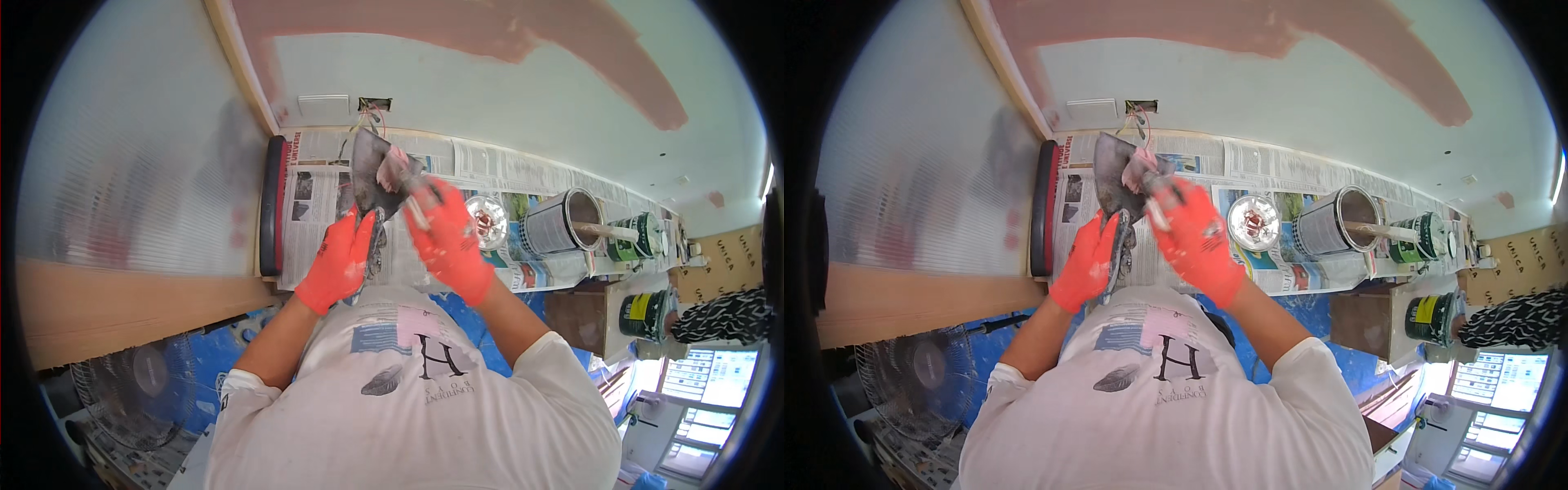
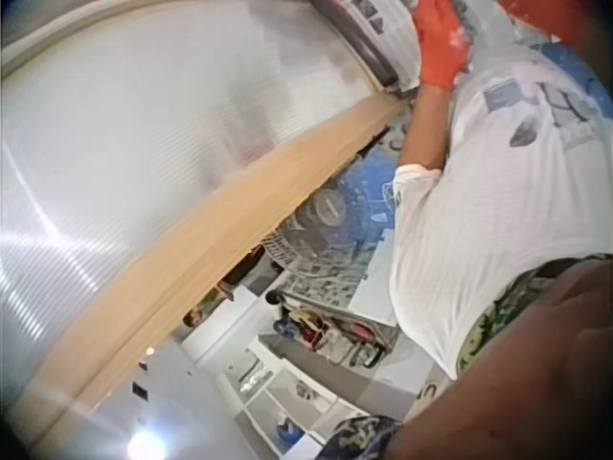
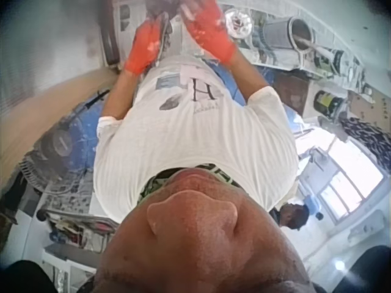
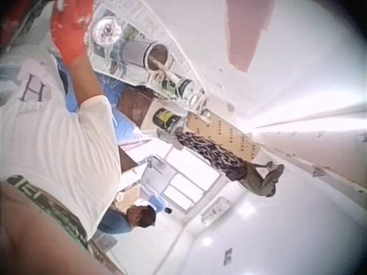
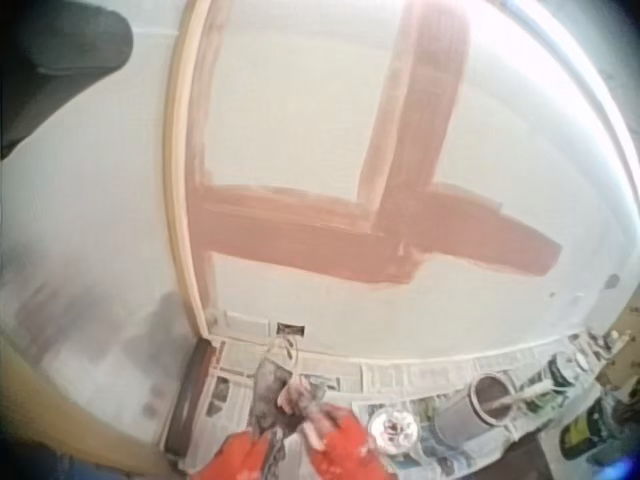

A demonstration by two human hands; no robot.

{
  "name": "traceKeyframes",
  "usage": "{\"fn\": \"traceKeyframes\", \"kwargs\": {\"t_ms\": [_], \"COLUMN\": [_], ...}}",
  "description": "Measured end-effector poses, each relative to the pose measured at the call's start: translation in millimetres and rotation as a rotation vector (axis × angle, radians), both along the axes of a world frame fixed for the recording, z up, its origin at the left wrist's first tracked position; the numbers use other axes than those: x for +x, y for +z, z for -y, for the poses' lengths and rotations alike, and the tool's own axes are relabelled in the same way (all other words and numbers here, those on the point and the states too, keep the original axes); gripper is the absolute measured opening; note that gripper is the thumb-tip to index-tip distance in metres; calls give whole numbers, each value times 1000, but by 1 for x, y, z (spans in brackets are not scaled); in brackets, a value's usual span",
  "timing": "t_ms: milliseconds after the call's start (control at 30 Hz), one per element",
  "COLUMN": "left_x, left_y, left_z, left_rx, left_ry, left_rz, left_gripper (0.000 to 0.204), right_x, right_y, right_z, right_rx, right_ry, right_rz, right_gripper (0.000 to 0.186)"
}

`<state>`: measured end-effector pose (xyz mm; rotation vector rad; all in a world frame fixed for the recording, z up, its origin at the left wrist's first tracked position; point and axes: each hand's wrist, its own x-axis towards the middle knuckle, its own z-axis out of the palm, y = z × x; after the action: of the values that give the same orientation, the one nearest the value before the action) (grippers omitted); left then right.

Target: The person mixes joint compound on a hawk and then applies it to a wall surface using a putty knife, smoothing the compound over seams and joints.

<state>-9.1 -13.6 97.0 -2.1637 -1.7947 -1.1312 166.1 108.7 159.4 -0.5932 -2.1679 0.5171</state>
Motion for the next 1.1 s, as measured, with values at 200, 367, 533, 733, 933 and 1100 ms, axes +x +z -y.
{"fn": "traceKeyframes", "kwargs": {"t_ms": [200, 367, 533, 733, 933, 1100], "left_x": [-1, 3, -3, -5, -9, -3], "left_y": [7, 19, -2, -12, -22, -25], "left_z": [6, -3, 1, 4, 4, 8], "left_rx": [-104, -369, -281, -390, -396, -416], "left_ry": [-20, 36, 63, 126, 122, 150], "left_rz": [147, 731, 589, 655, 536, 465], "left_gripper": [39, 36, 37, 37, 41, 42], "right_x": [-5, 0, -8, -10, -16, -13], "right_y": [0, -7, -3, -7, -14, -26], "right_z": [-2, -7, 0, -5, -2, 0], "right_rx": [126, 31, -62, 31, 68, 132], "right_ry": [-7, 103, 165, 208, 204, 239], "right_rz": [63, 2, 83, 151, 106, 130], "right_gripper": [41, 41, 43, 39, 39, 41]}}
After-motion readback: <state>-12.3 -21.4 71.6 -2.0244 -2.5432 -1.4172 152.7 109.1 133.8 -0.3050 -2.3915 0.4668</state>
